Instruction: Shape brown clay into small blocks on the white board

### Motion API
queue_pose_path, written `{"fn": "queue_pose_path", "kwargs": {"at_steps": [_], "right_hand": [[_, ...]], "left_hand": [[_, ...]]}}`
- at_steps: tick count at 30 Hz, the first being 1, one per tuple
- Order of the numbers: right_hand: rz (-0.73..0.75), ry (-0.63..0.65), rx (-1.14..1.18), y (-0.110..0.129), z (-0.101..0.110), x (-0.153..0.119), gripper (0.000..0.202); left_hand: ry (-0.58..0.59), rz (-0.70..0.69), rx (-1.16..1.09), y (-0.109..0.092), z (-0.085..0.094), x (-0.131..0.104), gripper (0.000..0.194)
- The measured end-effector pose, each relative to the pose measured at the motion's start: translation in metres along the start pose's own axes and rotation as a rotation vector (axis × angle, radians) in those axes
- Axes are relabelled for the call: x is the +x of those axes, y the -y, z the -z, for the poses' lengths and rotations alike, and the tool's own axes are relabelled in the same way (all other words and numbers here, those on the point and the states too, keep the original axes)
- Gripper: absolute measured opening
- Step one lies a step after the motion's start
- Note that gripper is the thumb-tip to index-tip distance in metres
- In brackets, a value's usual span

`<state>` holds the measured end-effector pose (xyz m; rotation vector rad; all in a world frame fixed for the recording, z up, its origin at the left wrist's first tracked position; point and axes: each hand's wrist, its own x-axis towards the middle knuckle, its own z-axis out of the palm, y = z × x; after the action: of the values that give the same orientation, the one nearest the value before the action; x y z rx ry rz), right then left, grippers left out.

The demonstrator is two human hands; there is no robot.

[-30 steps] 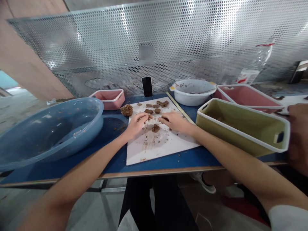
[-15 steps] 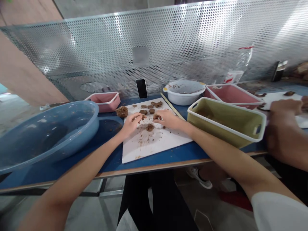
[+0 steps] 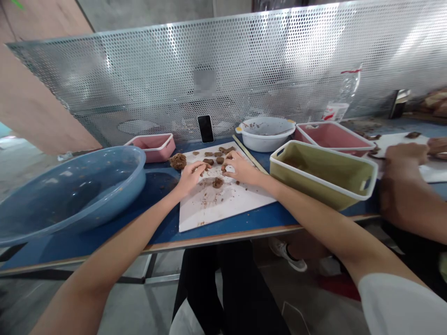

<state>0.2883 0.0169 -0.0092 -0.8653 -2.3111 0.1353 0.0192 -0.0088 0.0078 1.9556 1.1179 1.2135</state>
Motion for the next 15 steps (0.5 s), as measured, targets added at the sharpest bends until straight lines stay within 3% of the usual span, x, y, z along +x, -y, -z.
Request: {"fn": "queue_pose_path", "kwargs": {"at_steps": [4,10,15], "right_hand": [[0.007,0.020,-0.001,0.0018,0.0017,0.0012,0.021],[-0.027,0.092,-0.010,0.0068,0.0066,0.0029,0.042],[-0.043,0.084,-0.017,0.0087,0.0055,0.0021,0.037]], "left_hand": [[0.017,-0.001,0.006,-0.0005,0.0002,0.0003,0.033],[0.029,0.012,0.032,0.0013,-0.0002,0.0003,0.031],[0.039,0.016,0.045,0.0021,-0.0006,0.0002,0.031]]}}
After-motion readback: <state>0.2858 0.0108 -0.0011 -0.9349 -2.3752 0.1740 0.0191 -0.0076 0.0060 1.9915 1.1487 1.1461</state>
